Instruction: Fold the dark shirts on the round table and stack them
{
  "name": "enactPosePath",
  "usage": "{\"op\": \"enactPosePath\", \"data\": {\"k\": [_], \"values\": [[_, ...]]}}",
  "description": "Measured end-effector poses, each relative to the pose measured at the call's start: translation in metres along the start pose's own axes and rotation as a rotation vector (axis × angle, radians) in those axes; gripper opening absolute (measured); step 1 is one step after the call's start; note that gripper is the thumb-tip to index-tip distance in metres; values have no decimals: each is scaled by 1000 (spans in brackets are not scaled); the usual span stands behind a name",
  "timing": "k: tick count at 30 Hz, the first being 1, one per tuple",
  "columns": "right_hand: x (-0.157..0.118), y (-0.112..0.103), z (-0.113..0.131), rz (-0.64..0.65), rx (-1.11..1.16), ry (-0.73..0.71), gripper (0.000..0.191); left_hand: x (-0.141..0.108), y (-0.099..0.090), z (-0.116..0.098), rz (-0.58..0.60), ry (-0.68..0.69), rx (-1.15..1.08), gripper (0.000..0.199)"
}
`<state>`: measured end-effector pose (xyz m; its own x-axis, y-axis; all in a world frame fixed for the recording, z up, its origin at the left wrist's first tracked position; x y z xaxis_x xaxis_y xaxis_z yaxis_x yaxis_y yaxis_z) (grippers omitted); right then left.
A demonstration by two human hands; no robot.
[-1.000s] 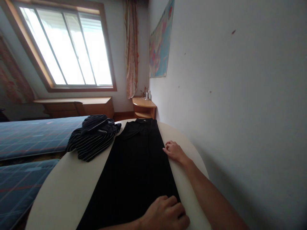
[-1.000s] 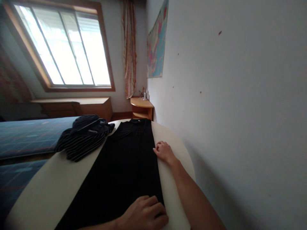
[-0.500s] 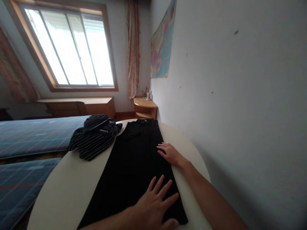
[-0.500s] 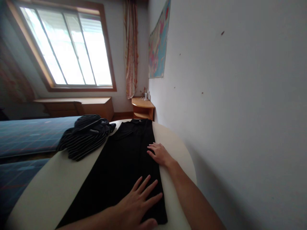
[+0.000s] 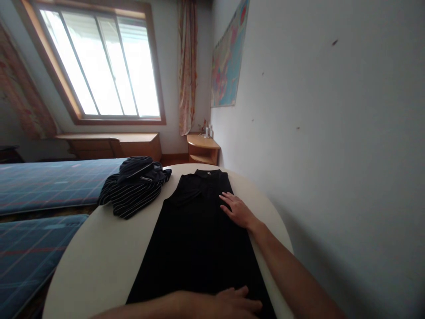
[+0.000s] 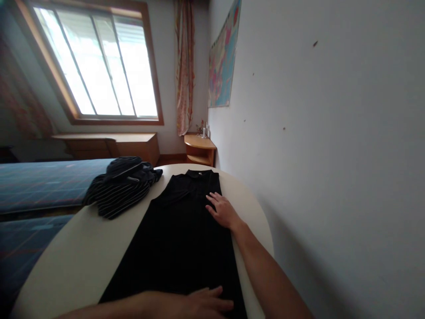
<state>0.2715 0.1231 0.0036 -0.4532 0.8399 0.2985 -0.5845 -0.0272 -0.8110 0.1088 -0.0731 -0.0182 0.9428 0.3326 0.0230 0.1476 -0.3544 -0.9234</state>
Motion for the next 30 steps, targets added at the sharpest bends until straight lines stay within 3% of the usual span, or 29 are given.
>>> {"op": "enactPosePath", "data": {"k": [1, 2, 5, 8, 10, 13, 19, 24, 30], "values": [[0, 3, -2, 36, 5, 19, 57, -5, -23, 7, -5, 1, -82, 41], [0, 5, -4, 69, 12, 39, 58, -11, -47, 19, -97, -113, -119, 42], [0, 9, -6, 120, 22, 87, 57, -31, -100, 75, -383, -576, 46, 36], [1, 9, -5, 121, 19, 109, 55, -60, -115, 137, -514, -977, 273, 39], [1, 10, -5, 113, 16, 119, 55, -80, -112, 170, -539, -1126, 357, 39], [2, 11, -3, 116, -19, 136, 54, -103, -104, 199, -550, -1177, 448, 37], [27, 6, 20, 114, -265, 161, 48, -113, -97, 219, -605, -1140, 412, 31], [81, 13, 57, 50, -414, 164, 38, -109, -93, 224, -712, -1077, 376, 32], [155, 58, 99, 57, -127, 253, 32, -103, -89, 210, -723, -932, 379, 37]]}}
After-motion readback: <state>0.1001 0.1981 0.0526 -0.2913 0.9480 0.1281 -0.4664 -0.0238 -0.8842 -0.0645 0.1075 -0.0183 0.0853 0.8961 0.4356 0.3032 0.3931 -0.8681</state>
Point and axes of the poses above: each hand's wrist, its own x-axis towards the middle knuckle, its own y-axis out of the palm, z = x × y, the point moved 2 cm from there along x, towards the middle knuckle, and after that the axes turned 14 degrees about x, right-handed, at the moved point
